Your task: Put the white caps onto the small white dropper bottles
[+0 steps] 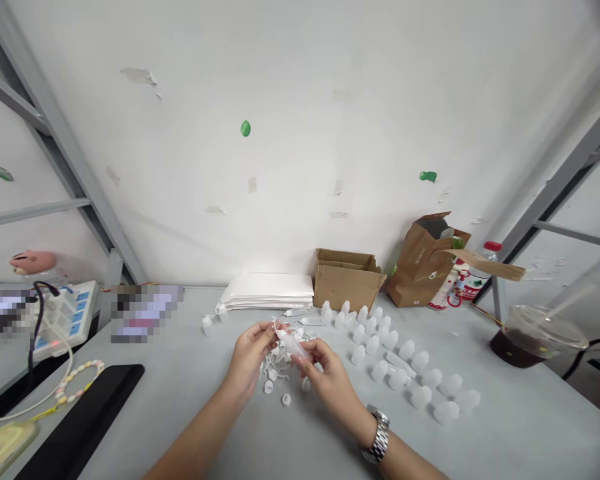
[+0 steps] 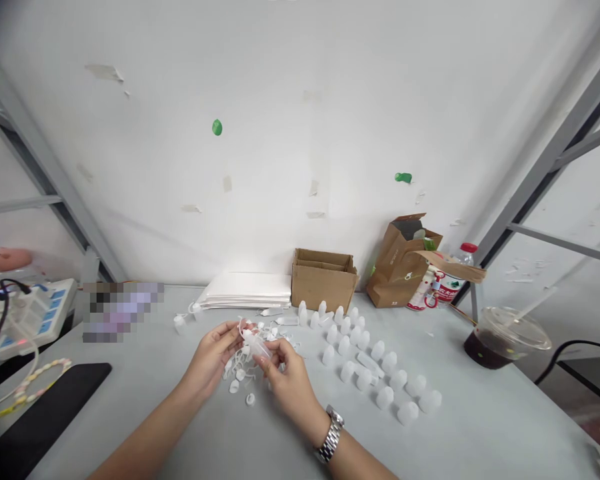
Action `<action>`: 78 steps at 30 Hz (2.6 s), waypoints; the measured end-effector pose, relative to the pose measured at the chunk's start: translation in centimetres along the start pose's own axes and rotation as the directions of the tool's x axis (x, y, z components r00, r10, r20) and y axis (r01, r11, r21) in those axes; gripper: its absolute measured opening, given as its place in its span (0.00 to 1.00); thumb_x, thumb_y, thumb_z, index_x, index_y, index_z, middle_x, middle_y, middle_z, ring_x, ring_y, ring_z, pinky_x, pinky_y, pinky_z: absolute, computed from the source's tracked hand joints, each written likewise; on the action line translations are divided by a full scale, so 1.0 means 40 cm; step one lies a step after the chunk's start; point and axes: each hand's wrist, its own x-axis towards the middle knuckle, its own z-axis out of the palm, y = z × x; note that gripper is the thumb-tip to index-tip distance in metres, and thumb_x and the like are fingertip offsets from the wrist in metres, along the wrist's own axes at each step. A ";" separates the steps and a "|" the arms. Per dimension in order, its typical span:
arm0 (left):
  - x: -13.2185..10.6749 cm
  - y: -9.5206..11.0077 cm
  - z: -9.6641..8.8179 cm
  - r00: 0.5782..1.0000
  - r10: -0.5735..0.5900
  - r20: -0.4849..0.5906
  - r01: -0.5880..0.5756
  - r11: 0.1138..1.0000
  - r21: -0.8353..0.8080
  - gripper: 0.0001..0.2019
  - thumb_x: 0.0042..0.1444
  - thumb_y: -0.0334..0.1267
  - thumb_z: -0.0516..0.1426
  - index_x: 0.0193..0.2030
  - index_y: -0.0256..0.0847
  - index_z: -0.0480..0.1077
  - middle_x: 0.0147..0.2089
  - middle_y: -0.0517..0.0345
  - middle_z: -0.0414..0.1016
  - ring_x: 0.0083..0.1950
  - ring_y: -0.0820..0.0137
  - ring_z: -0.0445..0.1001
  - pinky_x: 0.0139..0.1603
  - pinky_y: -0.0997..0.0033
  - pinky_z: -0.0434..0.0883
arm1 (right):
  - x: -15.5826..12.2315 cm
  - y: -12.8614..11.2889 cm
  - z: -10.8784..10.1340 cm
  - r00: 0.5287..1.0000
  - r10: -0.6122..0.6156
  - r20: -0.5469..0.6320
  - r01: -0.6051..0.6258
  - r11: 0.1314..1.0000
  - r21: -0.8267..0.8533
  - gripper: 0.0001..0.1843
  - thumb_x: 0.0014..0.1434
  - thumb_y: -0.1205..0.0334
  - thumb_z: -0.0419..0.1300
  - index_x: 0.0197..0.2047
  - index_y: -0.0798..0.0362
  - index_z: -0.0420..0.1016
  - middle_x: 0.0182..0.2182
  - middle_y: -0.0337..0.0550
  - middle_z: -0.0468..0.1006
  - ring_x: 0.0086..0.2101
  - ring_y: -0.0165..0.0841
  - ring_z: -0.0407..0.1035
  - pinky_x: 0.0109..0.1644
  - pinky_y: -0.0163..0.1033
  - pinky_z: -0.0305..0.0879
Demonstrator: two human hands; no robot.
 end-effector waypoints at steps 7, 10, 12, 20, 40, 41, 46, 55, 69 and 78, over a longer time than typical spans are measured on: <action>0.000 -0.002 0.000 1.000 -0.023 0.015 0.024 0.995 -0.092 0.10 0.40 0.41 0.63 0.27 0.37 0.72 0.32 0.56 0.78 0.37 0.68 0.73 0.42 0.69 0.67 | -0.005 -0.010 0.002 1.000 0.000 0.007 0.000 0.999 -0.041 0.13 0.54 0.53 0.57 0.35 0.54 0.68 0.20 0.34 0.67 0.25 0.30 0.62 0.33 0.35 0.58; -0.002 -0.003 0.004 1.000 -0.005 0.012 0.006 0.996 -0.094 0.10 0.39 0.41 0.63 0.27 0.37 0.71 0.31 0.56 0.77 0.36 0.68 0.73 0.40 0.70 0.67 | -0.005 -0.011 0.003 1.000 -0.007 0.002 0.008 0.998 -0.063 0.13 0.54 0.53 0.56 0.35 0.54 0.68 0.20 0.34 0.67 0.25 0.30 0.62 0.33 0.35 0.57; -0.005 -0.003 0.007 0.999 0.021 0.034 -0.019 0.997 -0.077 0.10 0.40 0.40 0.63 0.26 0.36 0.71 0.30 0.56 0.77 0.36 0.69 0.73 0.40 0.71 0.67 | -0.004 -0.010 0.002 1.000 -0.012 0.000 0.012 0.998 -0.067 0.13 0.54 0.53 0.56 0.35 0.54 0.68 0.20 0.34 0.66 0.24 0.29 0.62 0.33 0.35 0.58; -0.003 -0.002 0.007 0.998 0.010 0.065 -0.002 0.992 -0.123 0.10 0.40 0.38 0.63 0.29 0.36 0.70 0.33 0.53 0.77 0.40 0.66 0.74 0.44 0.70 0.66 | -0.002 -0.009 0.002 0.999 -0.014 -0.036 0.012 0.998 -0.061 0.14 0.54 0.51 0.56 0.35 0.54 0.68 0.20 0.34 0.65 0.24 0.29 0.61 0.32 0.35 0.58; -0.026 -0.009 0.025 0.973 -0.061 0.221 0.060 0.998 0.009 0.17 0.44 0.48 0.60 0.36 0.36 0.75 0.16 0.68 0.52 0.23 0.77 0.54 0.30 0.75 0.59 | 0.016 -0.006 -0.003 0.970 0.042 0.241 -0.147 0.888 0.436 0.20 0.54 0.44 0.54 0.29 0.55 0.67 0.19 0.36 0.69 0.19 0.26 0.61 0.27 0.34 0.56; -0.024 -0.010 0.022 0.971 -0.060 0.233 0.058 0.998 0.017 0.17 0.44 0.47 0.60 0.37 0.36 0.75 0.16 0.67 0.54 0.23 0.77 0.55 0.30 0.75 0.58 | 0.017 -0.005 -0.003 0.968 0.040 0.250 -0.148 0.890 0.432 0.20 0.54 0.45 0.54 0.29 0.55 0.67 0.18 0.36 0.69 0.19 0.26 0.61 0.26 0.34 0.56; -0.021 -0.020 0.018 0.967 -0.059 0.249 0.036 0.995 0.094 0.19 0.45 0.49 0.59 0.38 0.37 0.75 0.17 0.65 0.58 0.23 0.76 0.56 0.29 0.74 0.58 | 0.018 0.002 -0.002 0.964 0.041 0.262 -0.156 0.887 0.435 0.20 0.54 0.45 0.54 0.29 0.56 0.67 0.19 0.36 0.68 0.18 0.25 0.60 0.25 0.33 0.54; -0.026 -0.014 0.019 0.943 0.005 0.333 -0.119 0.939 0.322 0.22 0.49 0.51 0.54 0.43 0.37 0.73 0.19 0.63 0.63 0.25 0.74 0.56 0.28 0.74 0.55 | 0.027 0.010 -0.011 0.957 0.043 0.288 -0.187 0.849 0.494 0.20 0.52 0.45 0.56 0.27 0.56 0.67 0.18 0.35 0.68 0.17 0.24 0.58 0.24 0.32 0.53; -0.031 0.007 0.016 0.973 -0.025 0.228 -0.017 0.984 0.180 0.20 0.46 0.53 0.56 0.33 0.37 0.76 0.15 0.68 0.51 0.21 0.76 0.51 0.28 0.74 0.55 | 0.010 -0.025 0.002 0.919 0.122 0.375 -0.337 0.738 0.585 0.26 0.51 0.41 0.54 0.30 0.59 0.71 0.16 0.40 0.72 0.17 0.26 0.63 0.25 0.33 0.58; -0.013 -0.025 0.011 0.986 -0.026 0.167 -0.002 0.986 0.164 0.19 0.46 0.48 0.58 0.39 0.36 0.75 0.18 0.64 0.62 0.21 0.76 0.56 0.26 0.74 0.58 | 0.017 -0.017 0.005 0.987 0.066 0.149 -0.106 0.955 0.277 0.19 0.50 0.46 0.59 0.33 0.55 0.73 0.24 0.39 0.74 0.22 0.27 0.64 0.28 0.34 0.60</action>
